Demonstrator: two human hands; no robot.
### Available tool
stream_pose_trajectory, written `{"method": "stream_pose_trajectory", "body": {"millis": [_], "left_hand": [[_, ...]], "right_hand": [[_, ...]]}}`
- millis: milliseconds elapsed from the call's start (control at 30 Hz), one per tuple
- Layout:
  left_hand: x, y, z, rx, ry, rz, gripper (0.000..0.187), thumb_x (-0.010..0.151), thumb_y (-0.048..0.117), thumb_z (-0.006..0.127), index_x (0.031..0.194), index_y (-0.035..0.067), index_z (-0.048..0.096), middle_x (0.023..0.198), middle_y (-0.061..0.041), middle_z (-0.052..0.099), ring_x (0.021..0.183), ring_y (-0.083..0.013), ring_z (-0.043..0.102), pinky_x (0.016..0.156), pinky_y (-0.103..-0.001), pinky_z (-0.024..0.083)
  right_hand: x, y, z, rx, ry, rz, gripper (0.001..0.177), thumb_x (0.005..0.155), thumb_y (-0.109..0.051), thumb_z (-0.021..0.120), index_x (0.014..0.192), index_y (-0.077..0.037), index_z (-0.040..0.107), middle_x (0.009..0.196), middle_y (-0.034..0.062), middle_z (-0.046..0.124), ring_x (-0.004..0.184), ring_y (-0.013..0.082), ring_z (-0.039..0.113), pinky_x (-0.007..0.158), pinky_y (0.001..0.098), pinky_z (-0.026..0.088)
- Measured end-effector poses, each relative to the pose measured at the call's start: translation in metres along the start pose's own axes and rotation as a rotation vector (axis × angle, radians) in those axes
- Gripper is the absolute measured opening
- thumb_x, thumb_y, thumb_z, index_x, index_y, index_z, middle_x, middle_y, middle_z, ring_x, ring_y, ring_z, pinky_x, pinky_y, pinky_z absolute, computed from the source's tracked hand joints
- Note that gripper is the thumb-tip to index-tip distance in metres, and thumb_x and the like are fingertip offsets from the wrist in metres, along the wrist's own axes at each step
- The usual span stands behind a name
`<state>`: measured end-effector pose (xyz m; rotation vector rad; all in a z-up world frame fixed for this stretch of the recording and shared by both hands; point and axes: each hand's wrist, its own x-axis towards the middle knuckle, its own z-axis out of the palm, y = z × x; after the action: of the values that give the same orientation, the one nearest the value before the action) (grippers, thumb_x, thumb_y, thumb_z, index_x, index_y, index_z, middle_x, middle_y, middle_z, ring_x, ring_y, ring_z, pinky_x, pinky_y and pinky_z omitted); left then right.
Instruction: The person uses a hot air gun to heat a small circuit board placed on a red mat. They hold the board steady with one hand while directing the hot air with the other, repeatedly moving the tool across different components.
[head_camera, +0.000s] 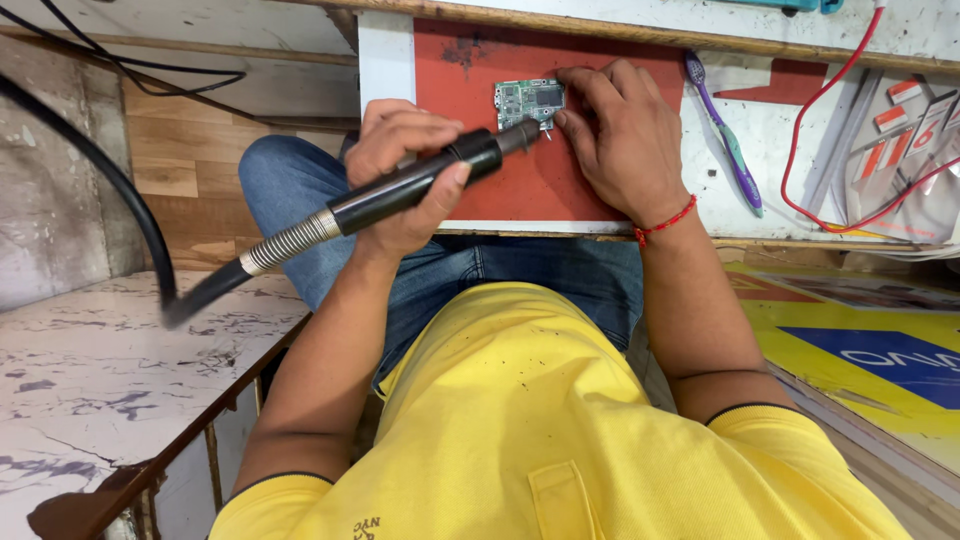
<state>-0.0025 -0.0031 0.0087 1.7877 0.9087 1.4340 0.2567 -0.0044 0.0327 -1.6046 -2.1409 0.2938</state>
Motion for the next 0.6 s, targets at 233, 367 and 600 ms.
{"method": "stream_pose_trajectory", "body": {"millis": [233,367,600], "left_hand": [[0.0019,-0.0065,-0.0011,-0.014,-0.02,-0.016,0.027,0.092,0.026,0.081,0.106,0.006,0.069,0.107,-0.01,0.076,0.106,-0.0204,0.068,0.099,-0.034,0.051],[0.0019,-0.0032,-0.0037,-0.013,0.042,-0.068,0.026,0.094,0.024,0.081,0.107,0.004,0.069,0.108,-0.011,0.075,0.103,-0.0218,0.066,0.097,-0.033,0.052],[-0.0006,-0.0014,-0.0029,-0.044,0.132,-0.129,0.022,0.097,0.018,0.079,0.11,0.003,0.068,0.112,-0.012,0.072,0.106,-0.023,0.063,0.098,-0.034,0.053]], "right_hand": [[-0.0006,0.0021,-0.003,0.015,-0.063,-0.044,0.035,0.096,-0.016,0.079,0.13,-0.012,0.071,0.103,0.0075,0.06,0.099,0.03,0.059,0.08,0.0425,0.05],[0.0007,0.0006,-0.0039,0.018,-0.048,-0.07,0.036,0.095,-0.019,0.081,0.129,-0.011,0.071,0.105,0.0073,0.06,0.1,0.0305,0.059,0.08,0.0422,0.05],[0.0003,0.0015,-0.0024,0.019,-0.027,-0.055,0.032,0.097,-0.019,0.081,0.127,-0.012,0.072,0.106,0.0069,0.06,0.101,0.0301,0.06,0.08,0.0423,0.051]]}}
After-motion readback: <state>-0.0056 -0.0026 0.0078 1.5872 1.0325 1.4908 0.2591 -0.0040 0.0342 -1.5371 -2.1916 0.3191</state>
